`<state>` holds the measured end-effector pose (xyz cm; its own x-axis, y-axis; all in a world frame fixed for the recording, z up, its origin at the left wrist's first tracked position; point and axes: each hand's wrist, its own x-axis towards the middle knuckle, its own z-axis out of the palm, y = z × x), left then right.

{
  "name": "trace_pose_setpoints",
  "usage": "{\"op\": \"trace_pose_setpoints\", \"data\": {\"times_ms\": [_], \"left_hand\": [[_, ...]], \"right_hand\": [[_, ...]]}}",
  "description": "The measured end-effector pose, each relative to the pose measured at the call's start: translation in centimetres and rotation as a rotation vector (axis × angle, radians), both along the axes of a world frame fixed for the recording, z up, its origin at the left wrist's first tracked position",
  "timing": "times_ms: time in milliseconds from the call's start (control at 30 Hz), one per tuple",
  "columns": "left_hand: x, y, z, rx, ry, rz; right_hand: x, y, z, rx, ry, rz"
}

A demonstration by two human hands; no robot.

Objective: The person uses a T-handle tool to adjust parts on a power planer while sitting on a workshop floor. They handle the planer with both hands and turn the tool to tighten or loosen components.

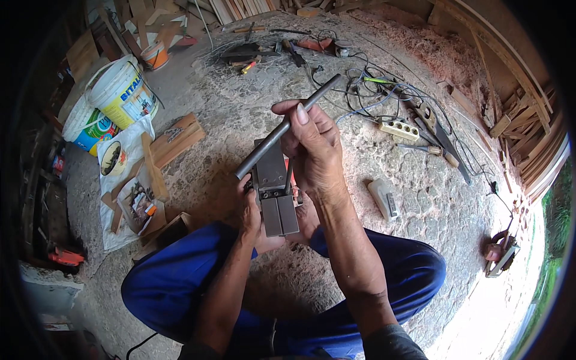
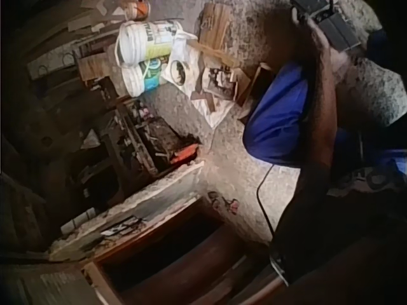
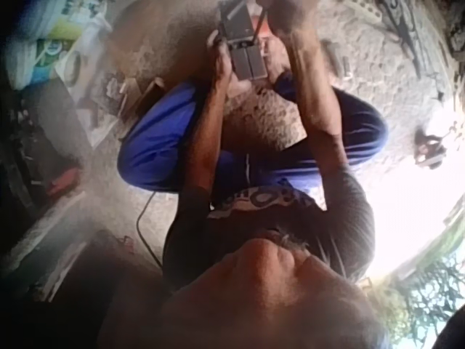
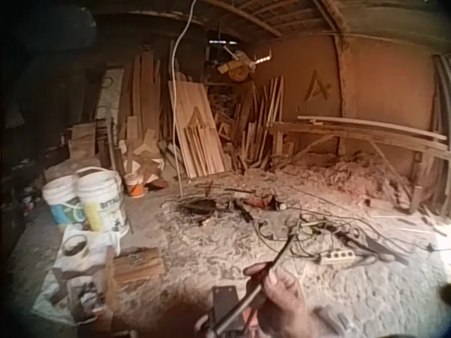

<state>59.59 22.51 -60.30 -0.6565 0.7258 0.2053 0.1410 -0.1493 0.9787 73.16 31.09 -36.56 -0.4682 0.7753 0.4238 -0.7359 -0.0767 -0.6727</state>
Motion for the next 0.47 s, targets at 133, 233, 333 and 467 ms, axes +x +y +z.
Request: {"op": "trace_pose_setpoints", "data": {"times_ms": [133,233,333,467], "left_hand": [[-0.4,0.0,-0.8,0.015,-0.017,0.007],[0.1,0.0,-0.2,0.007,-0.032,0.006],[0.1,0.1,-0.2,0.036,-0.044,-0.011],[0.1,-0.1,0.0,0.055,-0.009,0.003]], "right_hand": [[-1.2,-1.0,0.9,-0.022,0.024,-0.107],[-1.6,-1.4,1.2,-0.085,0.023,-0.100],[-2.0,-1.5,0.9,-0.130,0.040,-0.092],[-2.6,-1.6,0.8,-0.096,0.037,-0.133]]}}
